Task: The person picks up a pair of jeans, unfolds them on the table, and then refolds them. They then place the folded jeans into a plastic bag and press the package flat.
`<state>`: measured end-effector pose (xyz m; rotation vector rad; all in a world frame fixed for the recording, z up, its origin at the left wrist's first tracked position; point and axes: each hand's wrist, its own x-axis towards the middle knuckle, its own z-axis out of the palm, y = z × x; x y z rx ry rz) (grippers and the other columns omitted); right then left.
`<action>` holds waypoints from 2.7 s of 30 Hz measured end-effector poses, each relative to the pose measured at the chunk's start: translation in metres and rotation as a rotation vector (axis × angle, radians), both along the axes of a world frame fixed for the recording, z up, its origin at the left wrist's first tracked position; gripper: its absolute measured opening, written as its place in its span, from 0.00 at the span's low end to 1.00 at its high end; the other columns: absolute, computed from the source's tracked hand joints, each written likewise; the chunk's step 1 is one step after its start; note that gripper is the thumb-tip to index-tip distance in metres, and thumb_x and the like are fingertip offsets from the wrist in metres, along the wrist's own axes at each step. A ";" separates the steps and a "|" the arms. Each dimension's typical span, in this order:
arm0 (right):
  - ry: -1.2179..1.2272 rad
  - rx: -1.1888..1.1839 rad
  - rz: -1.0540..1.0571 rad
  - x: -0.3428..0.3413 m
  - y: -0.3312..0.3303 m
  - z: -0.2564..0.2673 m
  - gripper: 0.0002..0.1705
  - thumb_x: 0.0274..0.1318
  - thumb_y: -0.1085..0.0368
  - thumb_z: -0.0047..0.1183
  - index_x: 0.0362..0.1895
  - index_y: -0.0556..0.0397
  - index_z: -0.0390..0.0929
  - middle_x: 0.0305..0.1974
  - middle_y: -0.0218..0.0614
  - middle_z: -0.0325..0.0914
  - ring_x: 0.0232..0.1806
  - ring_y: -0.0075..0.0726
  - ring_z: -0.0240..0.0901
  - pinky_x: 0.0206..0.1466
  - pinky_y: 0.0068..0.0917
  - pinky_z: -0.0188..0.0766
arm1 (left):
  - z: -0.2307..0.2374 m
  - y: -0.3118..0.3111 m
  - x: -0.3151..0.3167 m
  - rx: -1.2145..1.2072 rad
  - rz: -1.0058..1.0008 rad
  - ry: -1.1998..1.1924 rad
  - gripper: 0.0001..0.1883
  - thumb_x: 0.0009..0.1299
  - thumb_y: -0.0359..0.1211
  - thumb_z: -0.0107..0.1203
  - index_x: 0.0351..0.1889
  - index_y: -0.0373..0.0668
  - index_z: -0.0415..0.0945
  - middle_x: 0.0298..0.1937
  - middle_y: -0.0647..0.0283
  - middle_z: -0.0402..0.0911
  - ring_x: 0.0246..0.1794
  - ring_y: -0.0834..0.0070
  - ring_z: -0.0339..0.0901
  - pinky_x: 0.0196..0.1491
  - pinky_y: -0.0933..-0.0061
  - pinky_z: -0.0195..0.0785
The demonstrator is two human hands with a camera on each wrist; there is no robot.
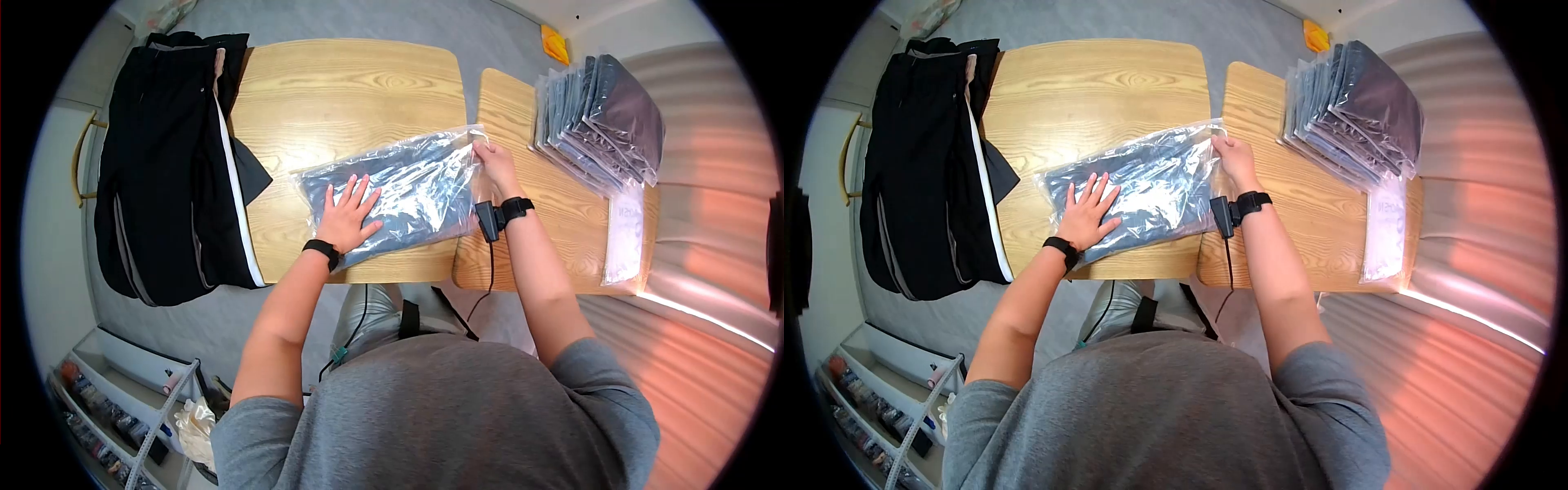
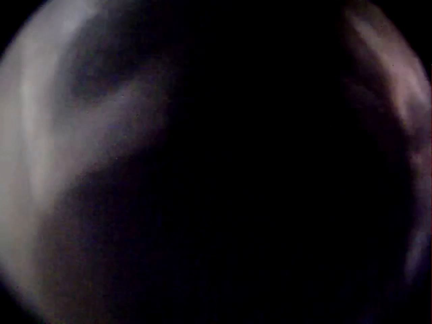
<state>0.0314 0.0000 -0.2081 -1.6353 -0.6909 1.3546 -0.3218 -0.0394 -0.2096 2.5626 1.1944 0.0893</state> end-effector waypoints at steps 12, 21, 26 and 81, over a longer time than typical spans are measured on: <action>-0.994 0.421 0.489 -0.111 -0.069 0.065 0.23 0.55 0.63 0.50 0.56 0.53 0.67 0.58 0.46 0.65 0.59 0.51 0.60 0.61 0.45 0.55 | 0.043 -0.024 -0.001 -0.052 0.043 -0.081 0.31 0.68 0.47 0.46 0.68 0.49 0.56 0.71 0.54 0.50 0.72 0.57 0.45 0.68 0.49 0.40; -1.295 0.601 0.983 -0.105 -0.064 0.027 0.28 0.57 0.45 0.46 0.62 0.30 0.65 0.67 0.34 0.56 0.69 0.40 0.49 0.67 0.58 0.42 | 0.016 -0.021 0.002 0.031 0.086 0.052 0.35 0.63 0.56 0.47 0.67 0.57 0.58 0.72 0.58 0.50 0.72 0.59 0.44 0.65 0.39 0.37; -1.254 0.584 1.001 -0.104 -0.050 0.015 0.30 0.54 0.43 0.48 0.62 0.28 0.65 0.67 0.31 0.56 0.69 0.41 0.49 0.67 0.57 0.42 | 0.011 -0.012 0.002 -0.032 0.079 0.100 0.35 0.62 0.56 0.47 0.67 0.60 0.58 0.73 0.59 0.47 0.73 0.58 0.42 0.64 0.35 0.36; -1.125 0.510 1.170 -0.049 -0.043 0.021 0.28 0.59 0.54 0.44 0.65 0.34 0.60 0.70 0.31 0.50 0.72 0.38 0.43 0.72 0.47 0.36 | 0.020 0.003 -0.005 -0.066 0.004 0.088 0.33 0.65 0.49 0.48 0.69 0.56 0.53 0.73 0.62 0.48 0.73 0.63 0.43 0.68 0.46 0.39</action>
